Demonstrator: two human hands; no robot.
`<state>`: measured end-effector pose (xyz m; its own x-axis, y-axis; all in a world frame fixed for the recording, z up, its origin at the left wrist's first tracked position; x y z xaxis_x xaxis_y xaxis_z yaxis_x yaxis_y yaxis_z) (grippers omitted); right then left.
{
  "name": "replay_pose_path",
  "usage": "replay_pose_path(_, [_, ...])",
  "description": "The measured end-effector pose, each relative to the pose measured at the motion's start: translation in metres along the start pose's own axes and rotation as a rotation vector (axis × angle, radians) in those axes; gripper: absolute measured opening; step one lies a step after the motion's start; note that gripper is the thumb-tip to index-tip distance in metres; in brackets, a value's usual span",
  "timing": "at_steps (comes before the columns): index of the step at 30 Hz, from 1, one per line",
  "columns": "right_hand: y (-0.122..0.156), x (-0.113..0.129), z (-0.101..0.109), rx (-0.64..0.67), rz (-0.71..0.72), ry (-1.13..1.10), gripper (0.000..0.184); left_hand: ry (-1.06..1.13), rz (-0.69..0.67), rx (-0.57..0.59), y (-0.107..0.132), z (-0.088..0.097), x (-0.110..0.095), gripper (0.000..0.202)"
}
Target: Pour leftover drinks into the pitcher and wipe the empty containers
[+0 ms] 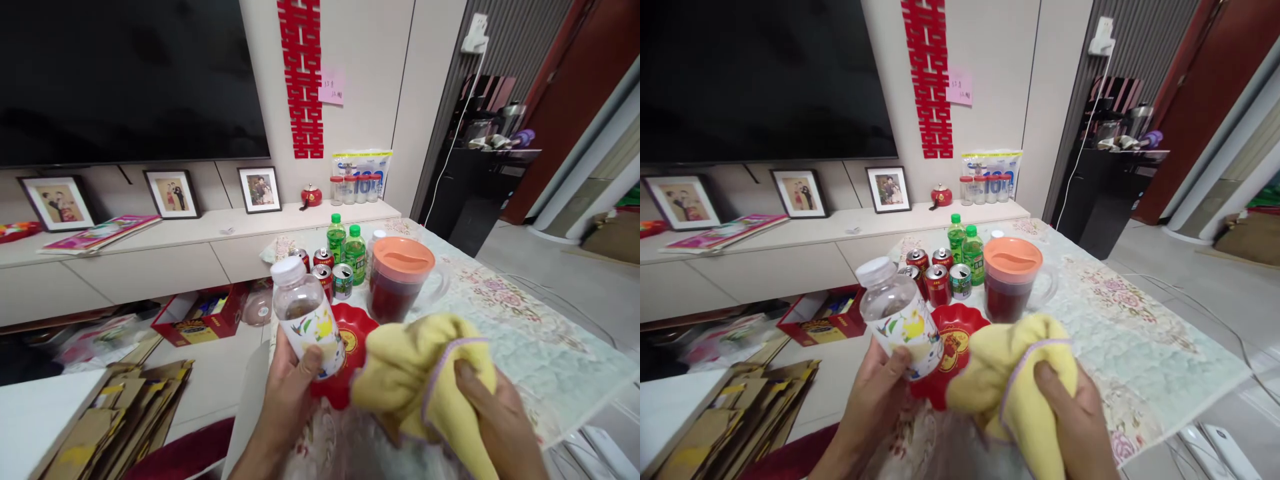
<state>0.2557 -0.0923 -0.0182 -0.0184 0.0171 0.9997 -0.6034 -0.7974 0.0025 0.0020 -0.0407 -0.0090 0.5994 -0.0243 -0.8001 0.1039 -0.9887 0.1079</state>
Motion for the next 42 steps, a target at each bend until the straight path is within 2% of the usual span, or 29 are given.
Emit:
replay_pose_path(1, [-0.006,0.000,0.010,-0.022,0.005,0.057,0.048,0.009,-0.023,-0.015,-0.004,0.001,-0.002,0.088])
replay_pose_path(3, [-0.017,0.000,0.023,-0.080,0.168,0.252,0.044,0.004,-0.084,-0.032,-0.011,0.004,-0.004,0.089])
replay_pose_path(5, [-0.022,-0.005,0.019,-0.054,0.442,0.488,0.039,-0.019,-0.134,-0.036,-0.017,0.007,-0.005,0.089])
replay_pose_path(7, [-0.022,-0.019,0.005,0.054,0.632,0.708,0.040,-0.038,-0.159,-0.048,-0.021,0.010,-0.004,0.088])
replay_pose_path(10, [-0.021,-0.042,-0.009,0.236,0.654,0.963,0.035,-0.060,-0.180,-0.074,-0.024,0.011,-0.002,0.085])
replay_pose_path(12, [-0.020,-0.045,-0.011,0.367,0.629,0.967,0.034,-0.070,-0.183,-0.075,-0.024,0.009,0.000,0.082])
replay_pose_path(14, [-0.020,-0.035,-0.005,0.435,0.629,0.893,0.040,-0.078,-0.161,-0.063,-0.024,0.007,0.006,0.080])
replay_pose_path(16, [-0.020,-0.018,0.004,0.411,0.675,0.858,0.045,-0.094,-0.117,-0.052,-0.022,0.005,0.014,0.080])
replay_pose_path(19, [-0.017,0.007,0.020,0.270,0.784,0.886,0.042,-0.140,-0.053,-0.039,-0.014,-0.001,0.031,0.077])
replay_pose_path(21, [-0.013,0.020,0.027,0.247,0.781,0.852,0.031,-0.176,-0.028,0.016,-0.005,-0.009,0.044,0.076])
replay_pose_path(23, [-0.009,0.031,0.029,0.281,0.775,0.749,0.024,-0.169,-0.006,0.135,0.007,-0.021,0.056,0.074])
replay_pose_path(26, [-0.005,0.043,0.027,0.361,0.736,0.584,0.050,-0.139,0.027,0.299,0.024,-0.040,0.070,0.075])
replay_pose_path(28, [-0.004,0.045,0.022,0.448,0.659,0.510,0.068,-0.133,0.051,0.404,0.034,-0.051,0.078,0.078])
replay_pose_path(30, [-0.004,0.046,0.019,0.517,0.599,0.473,0.079,-0.139,0.026,0.465,0.041,-0.057,0.085,0.085])
replay_pose_path(33, [-0.008,0.044,0.022,0.508,0.551,0.453,0.083,-0.149,-0.038,0.483,0.044,-0.061,0.094,0.100])
replay_pose_path(38, [-0.022,0.035,0.042,0.480,0.388,0.375,0.088,-0.341,-0.040,0.469,0.039,-0.064,0.106,0.118])
replay_pose_path(40, [-0.030,0.037,0.052,0.405,0.353,0.362,0.085,-0.377,-0.030,0.484,0.036,-0.068,0.108,0.128])
replay_pose_path(42, [-0.039,0.044,0.061,0.277,0.328,0.352,0.077,-0.441,-0.058,0.506,0.034,-0.073,0.110,0.123])
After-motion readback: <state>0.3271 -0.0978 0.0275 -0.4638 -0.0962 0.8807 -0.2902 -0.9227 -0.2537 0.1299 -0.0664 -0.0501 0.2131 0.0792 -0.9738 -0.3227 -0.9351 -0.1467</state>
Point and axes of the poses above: each hand's wrist, its own y-axis away from the middle knuckle, its own z-axis out of the back of the hand, x = y × z, the point moved 4 cm from there along -y, towards the middle knuckle, and after that the axes turned 6 degrees about -x, right-handed, at the moved point
